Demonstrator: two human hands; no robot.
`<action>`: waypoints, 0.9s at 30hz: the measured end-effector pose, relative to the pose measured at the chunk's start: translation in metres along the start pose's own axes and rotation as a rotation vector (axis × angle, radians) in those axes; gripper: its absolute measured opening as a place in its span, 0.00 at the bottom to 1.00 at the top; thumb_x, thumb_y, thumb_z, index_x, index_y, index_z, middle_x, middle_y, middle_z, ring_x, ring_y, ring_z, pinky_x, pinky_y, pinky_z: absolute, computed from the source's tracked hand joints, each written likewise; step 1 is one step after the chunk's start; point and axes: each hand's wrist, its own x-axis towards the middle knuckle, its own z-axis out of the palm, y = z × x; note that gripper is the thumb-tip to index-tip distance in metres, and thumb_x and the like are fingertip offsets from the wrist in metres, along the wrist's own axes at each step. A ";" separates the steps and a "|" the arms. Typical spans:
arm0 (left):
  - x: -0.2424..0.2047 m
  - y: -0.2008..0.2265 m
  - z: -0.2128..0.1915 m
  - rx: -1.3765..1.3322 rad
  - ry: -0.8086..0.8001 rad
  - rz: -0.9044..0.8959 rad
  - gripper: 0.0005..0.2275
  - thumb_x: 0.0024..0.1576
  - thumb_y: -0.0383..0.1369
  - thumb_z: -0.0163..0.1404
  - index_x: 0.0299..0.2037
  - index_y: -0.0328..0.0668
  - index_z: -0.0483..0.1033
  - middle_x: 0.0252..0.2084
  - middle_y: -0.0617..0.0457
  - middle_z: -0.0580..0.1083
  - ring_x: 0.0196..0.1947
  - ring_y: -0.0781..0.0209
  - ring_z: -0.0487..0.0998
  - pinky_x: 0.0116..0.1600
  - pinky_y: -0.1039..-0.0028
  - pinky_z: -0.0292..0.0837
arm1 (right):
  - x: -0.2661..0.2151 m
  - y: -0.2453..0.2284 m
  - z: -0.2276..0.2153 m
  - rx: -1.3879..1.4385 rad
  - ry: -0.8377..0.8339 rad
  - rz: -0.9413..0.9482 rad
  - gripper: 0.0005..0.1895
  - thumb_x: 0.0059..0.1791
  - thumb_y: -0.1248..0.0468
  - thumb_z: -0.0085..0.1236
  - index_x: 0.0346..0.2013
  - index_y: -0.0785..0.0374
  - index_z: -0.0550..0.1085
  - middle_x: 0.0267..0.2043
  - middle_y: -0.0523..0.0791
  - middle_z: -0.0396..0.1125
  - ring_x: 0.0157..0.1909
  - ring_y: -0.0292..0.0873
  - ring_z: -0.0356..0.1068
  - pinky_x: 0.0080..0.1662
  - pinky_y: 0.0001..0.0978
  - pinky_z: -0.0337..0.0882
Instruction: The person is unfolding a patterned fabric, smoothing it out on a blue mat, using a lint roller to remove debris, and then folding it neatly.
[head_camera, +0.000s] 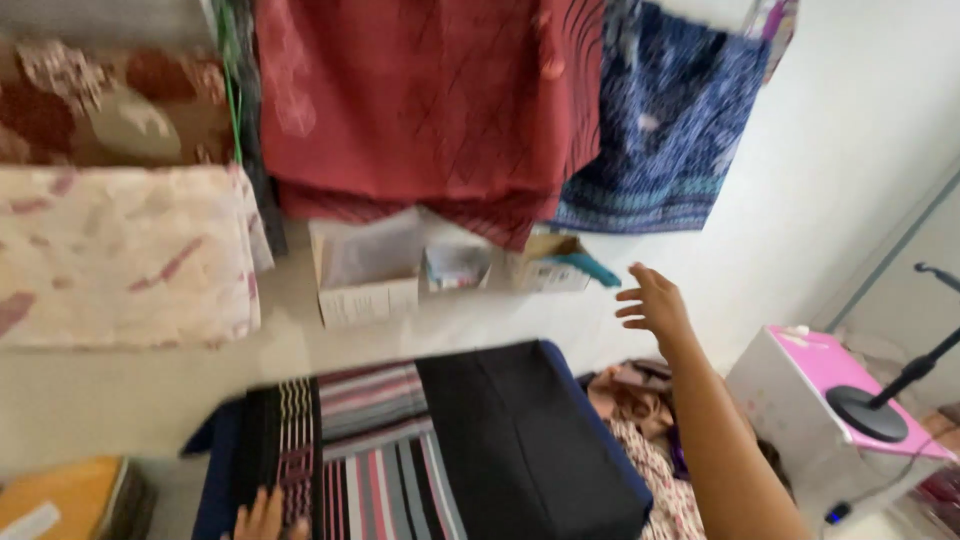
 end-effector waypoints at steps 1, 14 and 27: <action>0.001 0.026 -0.019 -0.015 -0.042 -0.025 0.35 0.52 0.56 0.44 0.71 0.55 0.61 0.75 0.48 0.61 0.73 0.36 0.60 0.68 0.28 0.52 | -0.025 0.008 -0.008 0.042 0.053 0.014 0.26 0.58 0.50 0.40 0.63 0.64 0.70 0.44 0.56 0.72 0.38 0.53 0.73 0.40 0.41 0.72; -0.064 0.026 -0.245 -0.414 -0.816 -0.910 0.22 0.63 0.31 0.53 0.49 0.03 0.87 0.43 0.17 0.88 0.39 0.28 0.87 0.47 0.51 0.80 | -0.148 0.303 -0.078 0.308 0.018 0.121 0.13 0.54 0.61 0.57 0.33 0.69 0.78 0.27 0.46 0.69 0.27 0.38 0.63 0.32 0.29 0.65; -0.084 0.041 -0.244 -0.040 -0.889 -0.352 0.25 0.49 0.57 0.55 0.41 0.43 0.79 0.42 0.56 0.74 0.44 0.62 0.72 0.54 0.74 0.68 | -0.153 0.379 -0.062 0.398 -0.331 0.086 0.17 0.48 0.70 0.60 0.48 0.55 0.66 0.34 0.42 0.65 0.32 0.36 0.63 0.35 0.24 0.59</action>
